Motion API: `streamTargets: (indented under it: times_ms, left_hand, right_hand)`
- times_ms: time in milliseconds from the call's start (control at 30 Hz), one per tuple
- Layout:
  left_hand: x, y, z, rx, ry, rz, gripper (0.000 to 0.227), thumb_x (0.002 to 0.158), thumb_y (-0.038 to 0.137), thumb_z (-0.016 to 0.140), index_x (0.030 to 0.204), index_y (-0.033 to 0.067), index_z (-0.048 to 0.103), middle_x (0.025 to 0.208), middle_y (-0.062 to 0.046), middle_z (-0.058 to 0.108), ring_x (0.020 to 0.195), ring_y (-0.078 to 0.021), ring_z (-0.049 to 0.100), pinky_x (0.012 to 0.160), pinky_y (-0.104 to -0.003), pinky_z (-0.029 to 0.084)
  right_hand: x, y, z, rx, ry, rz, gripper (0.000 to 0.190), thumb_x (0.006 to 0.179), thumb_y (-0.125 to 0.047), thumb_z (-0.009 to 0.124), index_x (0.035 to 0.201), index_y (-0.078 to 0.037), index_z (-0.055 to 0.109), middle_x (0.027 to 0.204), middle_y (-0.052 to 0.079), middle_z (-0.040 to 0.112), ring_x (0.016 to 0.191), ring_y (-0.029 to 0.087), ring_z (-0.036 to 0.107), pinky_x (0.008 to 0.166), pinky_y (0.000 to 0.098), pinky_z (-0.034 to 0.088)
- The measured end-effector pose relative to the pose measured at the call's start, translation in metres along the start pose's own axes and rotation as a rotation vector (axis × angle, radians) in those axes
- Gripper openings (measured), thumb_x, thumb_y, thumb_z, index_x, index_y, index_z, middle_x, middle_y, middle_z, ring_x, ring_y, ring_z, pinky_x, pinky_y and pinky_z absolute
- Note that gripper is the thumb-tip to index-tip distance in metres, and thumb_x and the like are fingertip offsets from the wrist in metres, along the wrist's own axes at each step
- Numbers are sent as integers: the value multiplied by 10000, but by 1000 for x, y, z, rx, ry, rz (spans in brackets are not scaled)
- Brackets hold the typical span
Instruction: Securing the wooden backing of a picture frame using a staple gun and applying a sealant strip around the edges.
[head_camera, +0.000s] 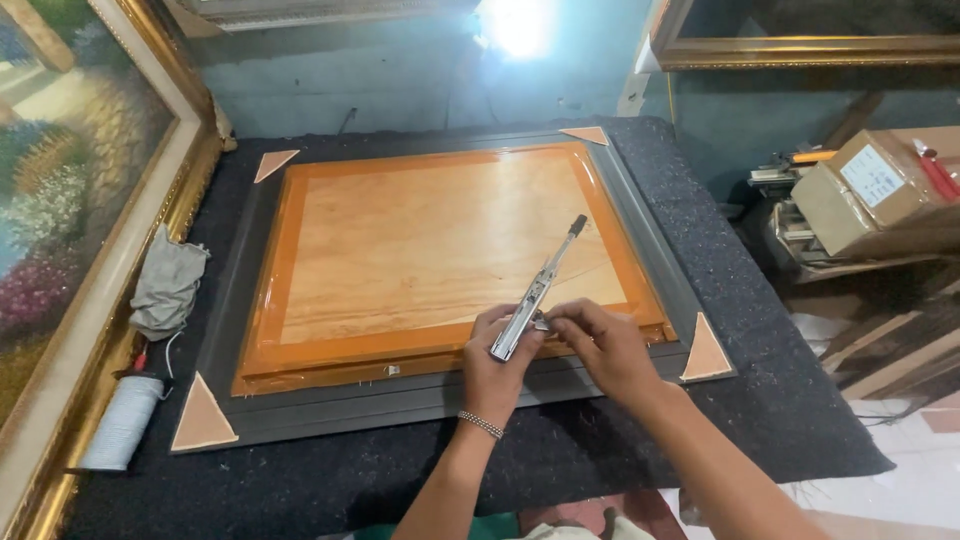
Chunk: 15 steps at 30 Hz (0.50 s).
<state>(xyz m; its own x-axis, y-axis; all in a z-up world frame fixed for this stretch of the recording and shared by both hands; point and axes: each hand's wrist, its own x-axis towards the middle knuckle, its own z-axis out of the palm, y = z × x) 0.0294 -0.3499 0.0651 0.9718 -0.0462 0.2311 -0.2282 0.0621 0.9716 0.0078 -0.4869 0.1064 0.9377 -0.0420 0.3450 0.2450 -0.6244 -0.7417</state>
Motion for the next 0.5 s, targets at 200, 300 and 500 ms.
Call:
streamTargets:
  times_ms: [200, 300, 500]
  left_hand:
    - [2, 8, -1, 9, -25, -76, 300, 640, 316, 770, 814, 88, 681, 1083, -82, 558, 1037, -296, 552, 893, -402, 409]
    - [2, 9, 4, -27, 12, -108, 245, 669, 259, 749, 806, 71, 674, 1089, -103, 554, 1054, -286, 543, 902, -400, 397]
    - [2, 8, 9, -11, 18, -116, 233, 662, 272, 753, 789, 90, 681, 1069, -80, 551, 1040, -283, 547, 900, -396, 406]
  right_hand:
    - [3, 15, 2, -94, 45, -239, 98, 774, -117, 631, 863, -143, 659, 646, 60, 664, 620, 251, 633, 594, 346, 516]
    - [3, 10, 0, -56, 21, -253, 107, 777, -90, 609, 860, -137, 658, 639, 41, 662, 606, 224, 621, 600, 338, 517]
    - [2, 3, -2, -82, 60, -214, 145, 711, -60, 647, 827, -146, 661, 633, 41, 662, 570, 212, 624, 557, 333, 513]
